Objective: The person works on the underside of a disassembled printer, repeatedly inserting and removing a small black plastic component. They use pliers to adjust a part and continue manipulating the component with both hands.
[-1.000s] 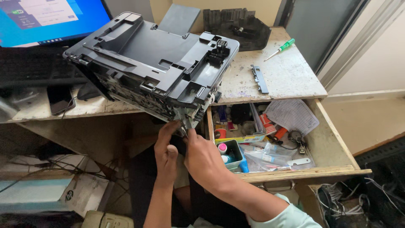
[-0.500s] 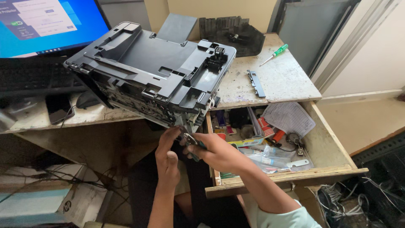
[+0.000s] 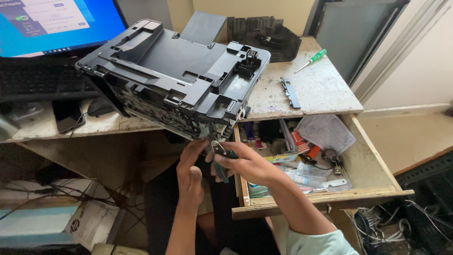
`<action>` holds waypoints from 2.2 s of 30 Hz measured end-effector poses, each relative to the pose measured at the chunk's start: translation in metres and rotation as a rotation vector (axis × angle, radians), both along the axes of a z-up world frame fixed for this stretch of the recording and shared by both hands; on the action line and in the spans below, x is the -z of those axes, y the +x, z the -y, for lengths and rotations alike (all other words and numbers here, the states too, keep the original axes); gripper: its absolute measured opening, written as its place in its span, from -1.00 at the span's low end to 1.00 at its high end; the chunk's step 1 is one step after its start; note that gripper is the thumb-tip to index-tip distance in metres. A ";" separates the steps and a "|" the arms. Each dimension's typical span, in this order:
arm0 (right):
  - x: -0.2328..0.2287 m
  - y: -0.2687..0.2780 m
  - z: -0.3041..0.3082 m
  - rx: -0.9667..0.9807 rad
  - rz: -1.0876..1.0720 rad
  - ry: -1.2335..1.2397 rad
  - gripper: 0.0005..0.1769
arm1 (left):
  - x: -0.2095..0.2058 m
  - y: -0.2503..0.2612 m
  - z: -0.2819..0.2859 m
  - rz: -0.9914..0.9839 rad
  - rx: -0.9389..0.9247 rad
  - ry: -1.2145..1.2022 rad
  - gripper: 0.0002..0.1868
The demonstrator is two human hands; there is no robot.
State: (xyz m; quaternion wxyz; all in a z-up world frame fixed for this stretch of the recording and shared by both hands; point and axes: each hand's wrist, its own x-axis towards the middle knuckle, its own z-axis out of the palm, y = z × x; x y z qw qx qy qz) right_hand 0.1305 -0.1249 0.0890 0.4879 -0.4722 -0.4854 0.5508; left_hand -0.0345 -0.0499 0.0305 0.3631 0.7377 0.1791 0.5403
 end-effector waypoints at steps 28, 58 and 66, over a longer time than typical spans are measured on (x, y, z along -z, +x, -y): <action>-0.023 -0.054 0.012 0.524 0.938 0.175 -0.87 | 0.002 0.001 0.000 -0.001 -0.024 0.041 -0.07; -0.027 -0.059 0.011 0.585 0.995 0.197 -0.86 | 0.002 0.002 0.001 -0.002 -0.032 0.036 -0.07; -0.041 -0.040 0.014 0.422 0.698 0.123 -0.77 | 0.003 0.002 0.000 -0.004 -0.007 0.015 -0.07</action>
